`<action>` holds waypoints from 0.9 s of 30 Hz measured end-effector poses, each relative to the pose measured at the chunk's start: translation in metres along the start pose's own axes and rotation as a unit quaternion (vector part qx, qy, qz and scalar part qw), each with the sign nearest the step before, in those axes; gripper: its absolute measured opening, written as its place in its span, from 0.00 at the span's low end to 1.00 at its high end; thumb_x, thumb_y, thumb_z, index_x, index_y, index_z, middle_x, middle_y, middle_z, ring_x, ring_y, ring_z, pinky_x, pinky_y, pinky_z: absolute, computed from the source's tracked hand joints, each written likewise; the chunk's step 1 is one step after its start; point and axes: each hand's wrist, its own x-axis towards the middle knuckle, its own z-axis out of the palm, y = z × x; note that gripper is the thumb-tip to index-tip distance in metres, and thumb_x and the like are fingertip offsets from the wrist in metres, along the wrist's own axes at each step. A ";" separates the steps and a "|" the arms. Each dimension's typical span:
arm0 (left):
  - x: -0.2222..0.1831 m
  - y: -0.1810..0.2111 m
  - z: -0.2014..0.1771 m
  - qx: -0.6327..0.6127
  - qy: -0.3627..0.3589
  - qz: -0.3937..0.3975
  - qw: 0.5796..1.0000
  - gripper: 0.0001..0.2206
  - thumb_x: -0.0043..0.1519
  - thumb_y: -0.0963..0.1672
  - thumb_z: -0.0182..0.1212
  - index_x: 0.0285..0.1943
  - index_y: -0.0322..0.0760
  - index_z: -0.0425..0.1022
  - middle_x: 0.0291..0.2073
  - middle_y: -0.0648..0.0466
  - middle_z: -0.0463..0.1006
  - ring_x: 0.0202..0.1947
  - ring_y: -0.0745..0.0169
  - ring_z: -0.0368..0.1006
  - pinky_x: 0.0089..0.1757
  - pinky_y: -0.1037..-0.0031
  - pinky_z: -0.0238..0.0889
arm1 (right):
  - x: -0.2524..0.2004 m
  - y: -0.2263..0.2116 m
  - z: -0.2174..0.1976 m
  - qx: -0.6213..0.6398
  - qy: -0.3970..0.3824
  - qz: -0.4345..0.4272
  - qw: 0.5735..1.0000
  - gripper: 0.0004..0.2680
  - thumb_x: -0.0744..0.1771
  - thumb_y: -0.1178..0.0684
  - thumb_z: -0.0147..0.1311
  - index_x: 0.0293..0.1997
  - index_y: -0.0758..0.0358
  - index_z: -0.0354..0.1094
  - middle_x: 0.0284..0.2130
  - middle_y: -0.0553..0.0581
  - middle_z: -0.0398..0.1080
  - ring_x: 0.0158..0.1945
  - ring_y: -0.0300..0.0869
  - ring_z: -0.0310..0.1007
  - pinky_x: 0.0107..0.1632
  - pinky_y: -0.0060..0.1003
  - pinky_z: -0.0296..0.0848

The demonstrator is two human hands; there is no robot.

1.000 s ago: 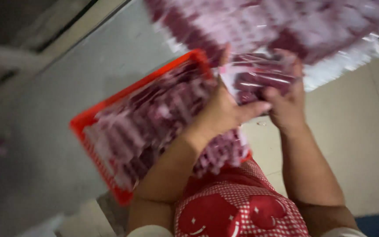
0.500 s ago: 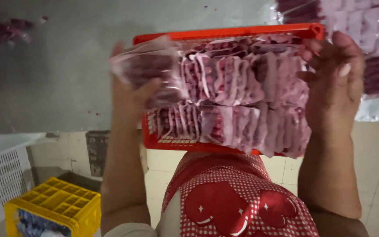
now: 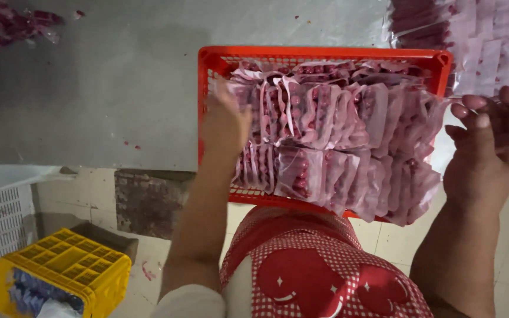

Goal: The person organizes numerous small pink plastic packages containing food items into a red plastic crate and onto a metal table surface by hand.

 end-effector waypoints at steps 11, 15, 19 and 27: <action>0.044 -0.030 0.054 0.120 0.070 0.295 0.945 0.14 0.62 0.42 0.52 0.52 0.40 0.81 0.47 0.46 0.80 0.45 0.47 0.75 0.47 0.62 0.66 | 0.042 0.058 -0.153 -0.059 0.212 0.029 0.975 0.12 0.72 0.53 0.59 0.61 0.42 0.61 0.49 0.45 0.73 0.47 0.29 0.75 0.42 0.24 0.69; 0.033 -0.013 0.041 -0.001 0.047 0.364 0.930 0.16 0.71 0.44 0.49 0.60 0.28 0.75 0.51 0.38 0.80 0.49 0.37 0.75 0.54 0.55 0.60 | 0.065 0.120 -0.238 0.000 0.337 0.102 0.936 0.12 0.63 0.57 0.56 0.47 0.39 0.65 0.37 0.41 0.71 0.39 0.31 0.74 0.37 0.30 0.68; 0.010 0.023 0.021 -0.085 -0.002 0.243 0.966 0.27 0.72 0.49 0.42 0.73 0.23 0.45 0.68 0.24 0.56 0.68 0.27 0.56 0.64 0.46 0.49 | 0.077 0.188 -0.277 0.027 0.376 0.218 0.900 0.14 0.64 0.56 0.55 0.55 0.50 0.65 0.35 0.49 0.70 0.34 0.33 0.72 0.32 0.31 0.70; 0.000 0.021 -0.005 0.075 0.161 0.398 0.900 0.32 0.87 0.51 0.38 0.52 0.12 0.79 0.35 0.28 0.76 0.32 0.26 0.71 0.37 0.48 0.59 | 0.108 0.200 -0.259 0.002 0.371 0.169 0.913 0.10 0.64 0.47 0.64 0.38 0.50 0.63 0.29 0.47 0.71 0.34 0.33 0.71 0.30 0.28 0.70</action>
